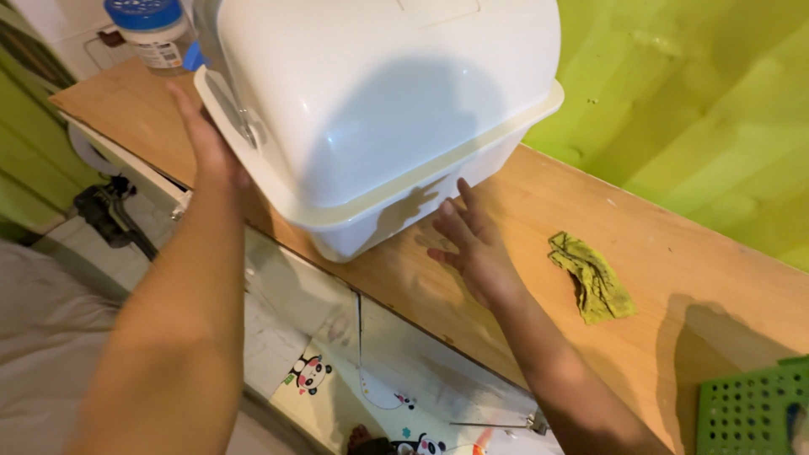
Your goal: The recorder cleans a surface and organizes various baby-related items, including containers, dishes, and toys, into storage bins.
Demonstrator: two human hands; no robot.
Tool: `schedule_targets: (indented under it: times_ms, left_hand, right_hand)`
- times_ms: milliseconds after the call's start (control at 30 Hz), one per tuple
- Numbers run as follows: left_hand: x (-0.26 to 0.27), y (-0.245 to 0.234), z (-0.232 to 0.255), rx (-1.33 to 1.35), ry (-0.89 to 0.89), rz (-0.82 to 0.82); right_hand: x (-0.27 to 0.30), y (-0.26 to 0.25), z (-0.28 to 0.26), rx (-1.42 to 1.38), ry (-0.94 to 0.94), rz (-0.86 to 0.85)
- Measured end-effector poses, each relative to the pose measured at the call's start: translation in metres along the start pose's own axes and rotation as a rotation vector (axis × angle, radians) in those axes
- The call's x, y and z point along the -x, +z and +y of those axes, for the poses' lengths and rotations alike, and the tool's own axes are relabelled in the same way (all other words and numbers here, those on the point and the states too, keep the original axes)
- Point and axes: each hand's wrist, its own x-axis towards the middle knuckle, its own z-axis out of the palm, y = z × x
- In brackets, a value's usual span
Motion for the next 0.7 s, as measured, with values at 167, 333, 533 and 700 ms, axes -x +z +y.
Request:
schedule_targets:
  times_ms: [167,333,533,700]
  left_hand:
    - [-0.01,0.006,0.0,0.055,0.038,-0.124]
    - [0.002,0.013,-0.012,0.078,0.003,-0.115]
    - [0.064,0.061,-0.018,0.113,0.03,0.148]
    - [0.113,0.076,-0.033,0.144,0.209,0.153]
  right_hand:
    - [0.001,0.005,-0.011,0.049,-0.038,-0.056]
    - [0.005,0.014,-0.009,0.112,-0.054,-0.075]
    - [0.003,-0.015,0.029,-0.09,-0.136,0.119]
    - [0.05,-0.035,0.055,-0.287,-0.464,0.09]
